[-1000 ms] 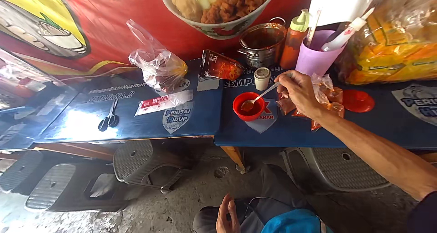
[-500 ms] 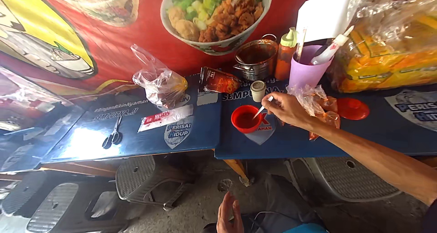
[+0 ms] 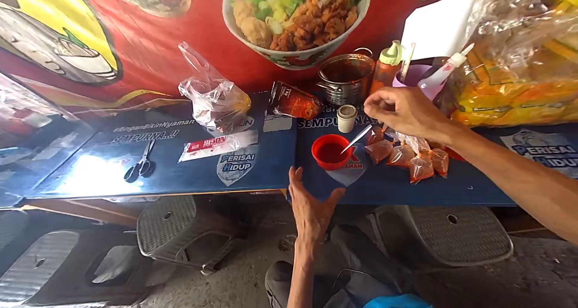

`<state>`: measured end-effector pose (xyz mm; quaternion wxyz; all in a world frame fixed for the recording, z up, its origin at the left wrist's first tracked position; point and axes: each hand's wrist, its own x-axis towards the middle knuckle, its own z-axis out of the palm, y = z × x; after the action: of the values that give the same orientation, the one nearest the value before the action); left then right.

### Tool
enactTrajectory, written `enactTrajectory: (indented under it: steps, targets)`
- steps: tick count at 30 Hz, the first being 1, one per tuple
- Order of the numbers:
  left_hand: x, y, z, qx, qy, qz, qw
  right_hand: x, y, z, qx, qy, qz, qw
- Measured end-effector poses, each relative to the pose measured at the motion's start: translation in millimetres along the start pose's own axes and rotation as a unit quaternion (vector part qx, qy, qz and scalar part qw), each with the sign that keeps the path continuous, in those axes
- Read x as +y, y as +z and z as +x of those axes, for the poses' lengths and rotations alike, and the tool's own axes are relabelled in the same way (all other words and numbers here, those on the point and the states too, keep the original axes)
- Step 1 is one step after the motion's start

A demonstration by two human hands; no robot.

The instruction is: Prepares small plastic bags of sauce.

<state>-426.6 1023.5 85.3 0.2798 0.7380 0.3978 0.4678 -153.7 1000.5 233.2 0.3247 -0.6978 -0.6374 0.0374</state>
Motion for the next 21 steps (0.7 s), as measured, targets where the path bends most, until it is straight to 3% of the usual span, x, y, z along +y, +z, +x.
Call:
enactTrajectory:
  steps: [5, 11, 15, 21]
  targets:
    - [-13, 28, 53, -0.055, 0.015, -0.005, 0.998, 7, -14, -41, 0.019, -0.014, -0.018, 1.0]
    - [2, 36, 91, -0.155, 0.01, 0.084, 0.984, 19, -33, -45, 0.03, 0.009, -0.034, 0.999]
    - [-2, 42, 97, -0.164, 0.031, 0.092, 0.982, 21, -44, 0, 0.013, -0.004, -0.03, 0.999]
    - [-16, 48, 99, -0.126, 0.059, 0.031, 0.99, 26, -44, 115, -0.045, -0.017, -0.095, 0.994]
